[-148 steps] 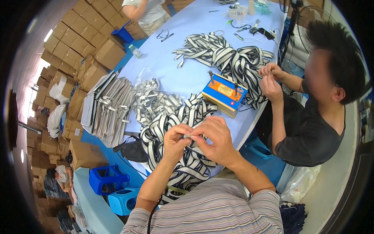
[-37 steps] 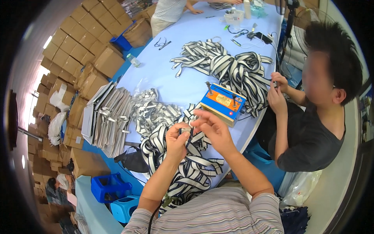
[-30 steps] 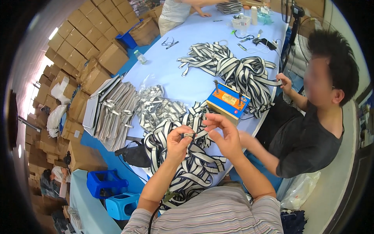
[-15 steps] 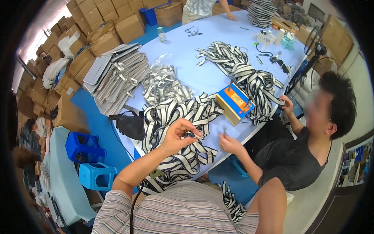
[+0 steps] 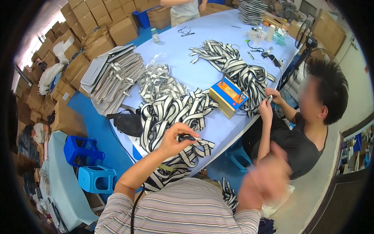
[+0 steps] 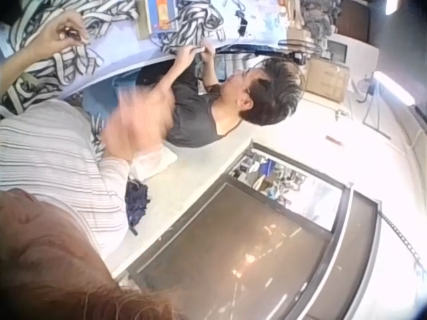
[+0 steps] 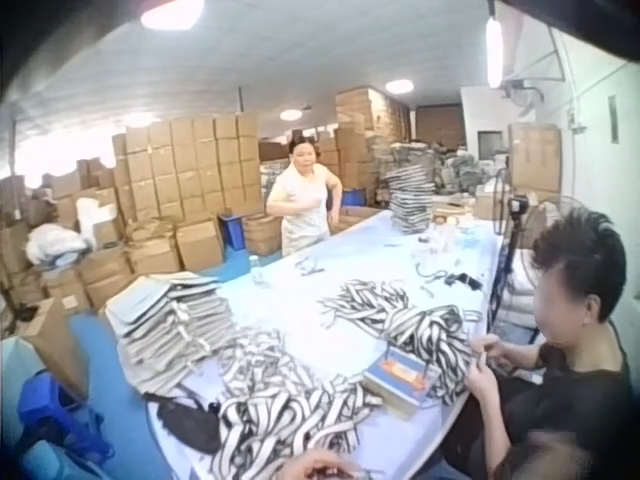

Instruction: Processing and inspecting fabric or leather straps for product assembly in a workshop environment.

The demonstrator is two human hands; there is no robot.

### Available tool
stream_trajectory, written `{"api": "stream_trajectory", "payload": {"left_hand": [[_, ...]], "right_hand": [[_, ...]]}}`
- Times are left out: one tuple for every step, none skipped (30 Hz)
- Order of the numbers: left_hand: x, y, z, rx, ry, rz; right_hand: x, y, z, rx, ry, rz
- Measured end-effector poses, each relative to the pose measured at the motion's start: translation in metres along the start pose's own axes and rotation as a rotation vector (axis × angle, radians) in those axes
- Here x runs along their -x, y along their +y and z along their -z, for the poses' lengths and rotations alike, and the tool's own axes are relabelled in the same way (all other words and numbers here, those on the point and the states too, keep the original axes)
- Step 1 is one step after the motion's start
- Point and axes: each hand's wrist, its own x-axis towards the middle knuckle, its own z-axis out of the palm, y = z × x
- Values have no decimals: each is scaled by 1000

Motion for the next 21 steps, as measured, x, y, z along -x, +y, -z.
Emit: {"api": "stream_trajectory", "payload": {"left_hand": [[3,0,1,-18,-12,2],[8,1,3,-19,-6,9],[8,3,2,-20,-28,12],[8,5,1,-28,-46,13],[9,5,1,-52,-34,8],[9,4,1,-53,-37,10],[11,2,2,-66,-37,0],[13,0,2,-80,-38,-9],[14,-1,3,-82,-38,-6],[16,-2,2,-91,-13,0],[16,-3,1,-99,12,5],[17,-2,1,-101,13,8],[17,0,0,-144,-6,7],[16,1,0,-186,-25,7],[15,1,2,-188,-26,11],[14,2,4,-198,-84,82],[14,2,5,-208,-143,153],[18,-5,6,-97,-89,200],[19,-6,5,95,-14,267],[19,-6,4,287,63,334],[18,-5,8,397,61,386]], "right_hand": [[-17,2,-37,-401,-339,646],[-14,9,-57,-279,-564,617],[-1,22,-73,-344,-630,480],[7,27,-83,-293,-642,496],[11,29,-86,-294,-641,493],[12,30,-89,-292,-668,502],[15,31,-92,-293,-698,510],[17,30,-96,-288,-662,519],[18,32,-97,-291,-663,515],[18,35,-98,-276,-678,530],[18,36,-98,-262,-693,543],[18,35,-99,-265,-695,541],[17,34,-99,-247,-670,570],[17,34,-99,-228,-645,598],[16,34,-100,-230,-646,593],[14,35,-101,-244,-624,592],[13,35,-102,-259,-601,590],[12,35,-103,-309,-637,552],[13,34,-105,-311,-637,545],[16,31,-106,-432,-617,383],[18,30,-107,-550,-592,217]]}}
